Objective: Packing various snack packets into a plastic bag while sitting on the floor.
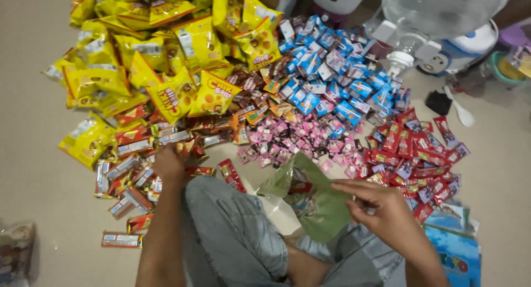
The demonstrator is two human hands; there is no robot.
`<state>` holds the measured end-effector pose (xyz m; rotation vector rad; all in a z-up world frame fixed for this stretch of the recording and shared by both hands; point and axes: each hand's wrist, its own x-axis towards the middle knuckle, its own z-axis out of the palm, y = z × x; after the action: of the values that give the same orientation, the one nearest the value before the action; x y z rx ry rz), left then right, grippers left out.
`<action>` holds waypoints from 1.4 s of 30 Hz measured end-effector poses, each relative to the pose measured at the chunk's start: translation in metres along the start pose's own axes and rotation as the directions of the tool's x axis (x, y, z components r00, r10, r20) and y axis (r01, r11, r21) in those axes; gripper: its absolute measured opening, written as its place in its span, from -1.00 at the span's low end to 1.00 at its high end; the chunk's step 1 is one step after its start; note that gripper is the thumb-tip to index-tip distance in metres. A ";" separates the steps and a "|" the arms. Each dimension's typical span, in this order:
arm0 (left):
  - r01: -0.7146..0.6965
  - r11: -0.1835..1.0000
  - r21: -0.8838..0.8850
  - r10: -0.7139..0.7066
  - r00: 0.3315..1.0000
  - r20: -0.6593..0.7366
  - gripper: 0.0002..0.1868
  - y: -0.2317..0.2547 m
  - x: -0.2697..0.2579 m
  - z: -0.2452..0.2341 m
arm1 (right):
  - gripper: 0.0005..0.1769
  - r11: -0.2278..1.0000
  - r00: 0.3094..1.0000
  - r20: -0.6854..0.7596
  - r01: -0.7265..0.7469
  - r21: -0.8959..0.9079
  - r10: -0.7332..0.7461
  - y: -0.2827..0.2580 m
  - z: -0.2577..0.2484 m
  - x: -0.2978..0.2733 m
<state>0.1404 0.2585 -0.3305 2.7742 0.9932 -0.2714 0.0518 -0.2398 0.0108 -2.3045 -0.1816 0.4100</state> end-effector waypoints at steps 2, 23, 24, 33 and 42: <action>-0.317 0.910 -0.268 0.173 0.876 -0.450 -0.69 -0.007 -0.010 -0.012 | -0.48 0.998 0.998 0.003 0.056 0.028 -0.056 0.001 0.000 -0.001; -0.396 0.328 -0.858 0.512 0.837 -0.190 -0.77 0.172 -0.216 -0.237 | -0.34 0.981 0.987 -0.026 0.160 0.109 -0.158 0.027 -0.008 -0.001; -0.397 0.329 -0.857 0.513 0.837 -0.191 -0.77 0.176 -0.197 -0.215 | -0.34 0.981 0.987 -0.026 0.161 0.110 -0.159 0.027 -0.007 -0.001; -0.617 0.715 -0.327 0.612 0.780 -0.133 -0.45 0.241 0.000 0.034 | -0.46 0.977 0.979 0.017 0.202 0.075 -0.204 0.032 -0.009 0.021; -0.463 0.878 0.124 0.447 0.884 0.134 -0.45 0.258 0.011 0.039 | -0.41 0.956 0.967 0.037 0.241 0.169 -0.251 0.026 -0.013 0.041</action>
<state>0.3098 0.0600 -0.3427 2.9885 0.2801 -0.4237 0.0949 -0.2563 -0.0088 -2.0784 -0.4428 0.3499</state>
